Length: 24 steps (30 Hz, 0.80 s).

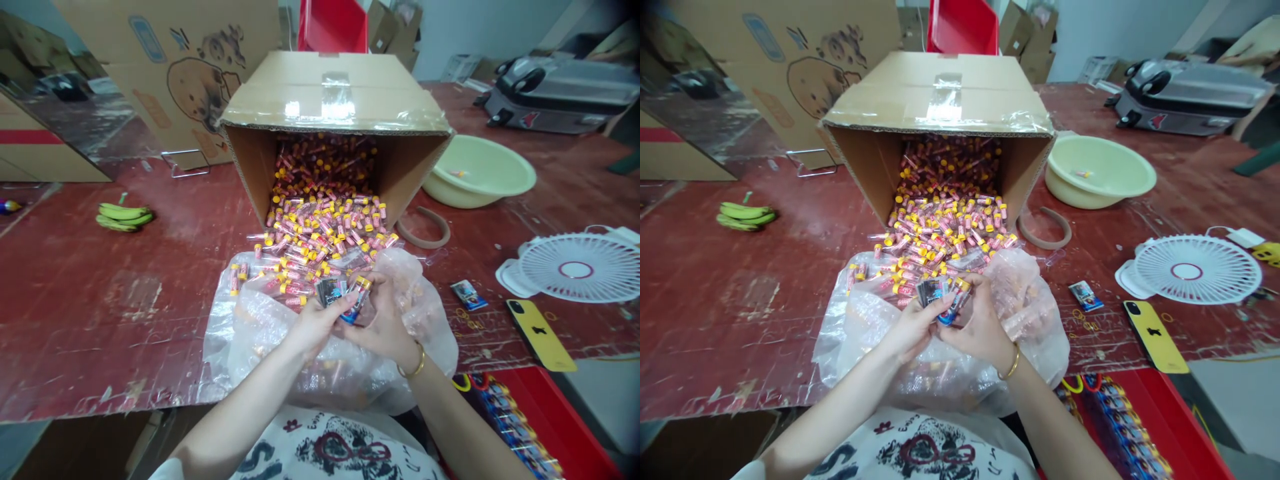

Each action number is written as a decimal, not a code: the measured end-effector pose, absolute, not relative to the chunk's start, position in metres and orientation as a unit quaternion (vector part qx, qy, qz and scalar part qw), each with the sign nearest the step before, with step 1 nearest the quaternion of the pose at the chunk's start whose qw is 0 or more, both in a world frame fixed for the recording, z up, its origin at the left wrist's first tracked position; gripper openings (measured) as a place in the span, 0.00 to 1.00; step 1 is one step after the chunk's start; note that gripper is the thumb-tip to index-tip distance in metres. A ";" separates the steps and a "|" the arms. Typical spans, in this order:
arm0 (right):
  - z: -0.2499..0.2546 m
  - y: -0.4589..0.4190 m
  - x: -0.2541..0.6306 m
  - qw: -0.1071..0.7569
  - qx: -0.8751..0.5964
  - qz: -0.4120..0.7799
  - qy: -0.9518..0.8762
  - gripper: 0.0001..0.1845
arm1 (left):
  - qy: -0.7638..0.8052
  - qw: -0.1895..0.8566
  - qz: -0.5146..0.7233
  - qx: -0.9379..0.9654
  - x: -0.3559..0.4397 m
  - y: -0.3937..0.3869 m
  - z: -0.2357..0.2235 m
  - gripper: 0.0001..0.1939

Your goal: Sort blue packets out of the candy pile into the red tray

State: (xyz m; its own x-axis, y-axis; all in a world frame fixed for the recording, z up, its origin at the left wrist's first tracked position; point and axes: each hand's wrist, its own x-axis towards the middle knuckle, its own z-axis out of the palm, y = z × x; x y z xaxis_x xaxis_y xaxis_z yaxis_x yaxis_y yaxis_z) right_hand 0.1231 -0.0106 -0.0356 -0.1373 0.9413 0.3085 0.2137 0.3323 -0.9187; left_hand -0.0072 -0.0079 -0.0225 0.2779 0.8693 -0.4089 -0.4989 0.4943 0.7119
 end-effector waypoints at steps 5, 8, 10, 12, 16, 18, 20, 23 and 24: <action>-0.038 -0.014 0.122 0.496 -0.443 0.381 -0.642 0.36 | 0.409 0.757 0.451 0.237 -0.004 -0.009 -0.024 0.17; -0.037 -0.014 0.119 0.508 -0.440 0.365 -0.645 0.36 | 0.399 0.757 0.456 0.244 -0.002 -0.008 -0.024 0.17; -0.037 -0.015 0.118 0.510 -0.439 0.365 -0.644 0.36 | 0.400 0.756 0.455 0.249 -0.002 -0.008 -0.023 0.17; -0.037 -0.015 0.119 0.512 -0.438 0.370 -0.640 0.36 | 0.399 0.753 0.458 0.252 -0.003 -0.008 -0.023 0.17; -0.034 -0.012 0.127 0.522 -0.404 0.443 -0.606 0.33 | 0.422 0.732 0.456 0.279 -0.005 -0.009 -0.025 0.18; -0.033 -0.010 0.132 0.518 -0.394 0.502 -0.570 0.24 | 0.449 0.720 0.433 0.305 -0.005 -0.008 -0.027 0.20; -0.032 -0.009 0.136 0.523 -0.410 0.528 -0.529 0.13 | 0.460 0.721 0.406 0.323 -0.004 -0.006 -0.028 0.22; -0.036 -0.013 0.157 0.574 -0.449 0.505 -0.463 0.12 | 0.466 0.729 0.391 0.313 -0.001 -0.003 -0.026 0.20; -0.038 -0.018 0.174 0.597 -0.465 0.485 -0.439 0.13 | 0.472 0.730 0.388 0.306 -0.001 -0.002 -0.025 0.17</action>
State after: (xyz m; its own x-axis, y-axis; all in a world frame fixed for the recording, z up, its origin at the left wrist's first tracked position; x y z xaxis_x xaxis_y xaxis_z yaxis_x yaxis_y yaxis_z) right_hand 0.1742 -0.0184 -0.0384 0.1441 0.9869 0.0723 -0.1712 0.0968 -0.9805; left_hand -0.0008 -0.0017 -0.0250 0.2535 0.8556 -0.4513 -0.2771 0.5112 0.8135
